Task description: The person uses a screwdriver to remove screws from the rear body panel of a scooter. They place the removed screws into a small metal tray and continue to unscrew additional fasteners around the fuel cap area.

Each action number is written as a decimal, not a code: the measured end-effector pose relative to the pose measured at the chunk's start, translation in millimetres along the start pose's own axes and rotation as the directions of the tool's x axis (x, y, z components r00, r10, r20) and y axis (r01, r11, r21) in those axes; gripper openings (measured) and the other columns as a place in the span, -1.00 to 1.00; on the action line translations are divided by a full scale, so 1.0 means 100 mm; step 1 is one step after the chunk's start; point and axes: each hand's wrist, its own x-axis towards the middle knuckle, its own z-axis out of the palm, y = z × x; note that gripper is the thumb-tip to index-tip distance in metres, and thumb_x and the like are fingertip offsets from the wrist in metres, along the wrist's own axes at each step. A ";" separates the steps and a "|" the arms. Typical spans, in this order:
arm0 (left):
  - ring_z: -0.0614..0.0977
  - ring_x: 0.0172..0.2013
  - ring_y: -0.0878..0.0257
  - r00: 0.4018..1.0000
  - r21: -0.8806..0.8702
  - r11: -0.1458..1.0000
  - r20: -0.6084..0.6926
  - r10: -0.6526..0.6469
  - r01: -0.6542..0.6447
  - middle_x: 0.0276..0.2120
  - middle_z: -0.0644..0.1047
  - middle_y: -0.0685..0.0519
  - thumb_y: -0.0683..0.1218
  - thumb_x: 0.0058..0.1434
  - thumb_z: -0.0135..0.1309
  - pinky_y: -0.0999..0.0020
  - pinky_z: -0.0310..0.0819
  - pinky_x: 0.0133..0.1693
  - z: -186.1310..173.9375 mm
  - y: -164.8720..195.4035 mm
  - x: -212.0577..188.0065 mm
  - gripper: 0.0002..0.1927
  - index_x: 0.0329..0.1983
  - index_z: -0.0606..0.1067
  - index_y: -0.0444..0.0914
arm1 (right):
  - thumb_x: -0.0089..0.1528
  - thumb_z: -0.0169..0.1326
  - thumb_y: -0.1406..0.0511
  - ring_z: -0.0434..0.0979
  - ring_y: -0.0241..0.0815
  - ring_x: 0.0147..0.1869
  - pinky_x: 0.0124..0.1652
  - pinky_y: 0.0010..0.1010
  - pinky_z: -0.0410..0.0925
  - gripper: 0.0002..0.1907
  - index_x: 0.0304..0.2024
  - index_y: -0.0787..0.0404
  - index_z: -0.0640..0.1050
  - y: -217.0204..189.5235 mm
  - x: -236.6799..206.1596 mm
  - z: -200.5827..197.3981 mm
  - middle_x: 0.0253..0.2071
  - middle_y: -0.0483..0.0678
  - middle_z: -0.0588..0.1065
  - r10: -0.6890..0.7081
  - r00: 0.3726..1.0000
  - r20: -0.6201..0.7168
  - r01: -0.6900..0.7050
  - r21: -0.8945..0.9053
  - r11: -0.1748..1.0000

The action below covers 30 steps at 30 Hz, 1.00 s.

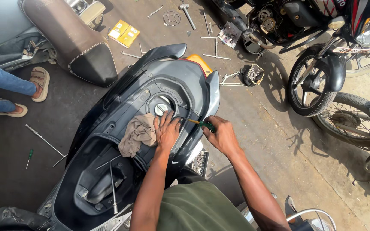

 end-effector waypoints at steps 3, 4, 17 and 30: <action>0.33 0.39 0.13 0.990 -0.050 0.992 0.081 -0.115 0.119 0.26 0.48 0.08 0.02 0.23 0.18 -0.14 -0.07 0.39 -0.15 0.09 0.10 -0.76 -0.06 0.63 -0.07 | 0.10 0.21 0.34 0.60 0.09 -0.33 -0.29 -0.19 0.40 -0.78 -0.21 0.30 0.60 -0.01 0.12 0.04 -0.36 0.14 0.57 0.034 0.999 0.026 -0.035 0.025 0.999; 0.29 0.37 0.05 0.998 -0.154 0.986 0.047 -0.051 0.058 0.27 0.45 -0.01 0.01 0.20 0.19 -0.16 -0.09 0.33 -0.22 0.14 0.10 -0.67 0.03 0.60 -0.12 | 0.10 0.22 0.33 0.59 0.06 -0.35 -0.30 -0.20 0.40 -0.78 -0.22 0.30 0.60 0.00 0.15 0.02 -0.39 0.13 0.57 0.031 0.999 0.021 -0.032 0.039 0.999; 0.50 -0.19 0.12 0.975 -0.996 0.037 0.068 -0.212 0.077 -0.32 0.48 -0.05 -0.13 0.58 -0.03 -0.05 0.36 0.00 -1.26 0.31 0.09 -0.84 -0.15 0.38 -0.28 | 0.09 0.25 0.44 0.67 -0.14 -0.25 -0.23 -0.26 0.54 -0.61 -0.01 0.39 0.59 -0.09 -0.50 -1.17 -0.20 0.09 0.62 0.206 0.969 -0.134 0.020 0.879 0.477; 0.67 -0.09 0.01 0.987 -0.946 -0.323 0.061 -0.151 0.010 0.09 0.42 -0.17 -0.13 0.37 0.03 -0.32 0.63 -0.11 -1.95 1.12 0.16 -0.23 0.46 -0.12 0.13 | 0.31 0.10 0.31 0.62 -0.15 -0.19 -0.12 -0.31 0.47 -0.42 0.38 0.31 0.39 -0.22 -0.58 -0.19 -0.24 0.08 0.56 -0.055 0.896 0.440 -0.377 0.821 0.428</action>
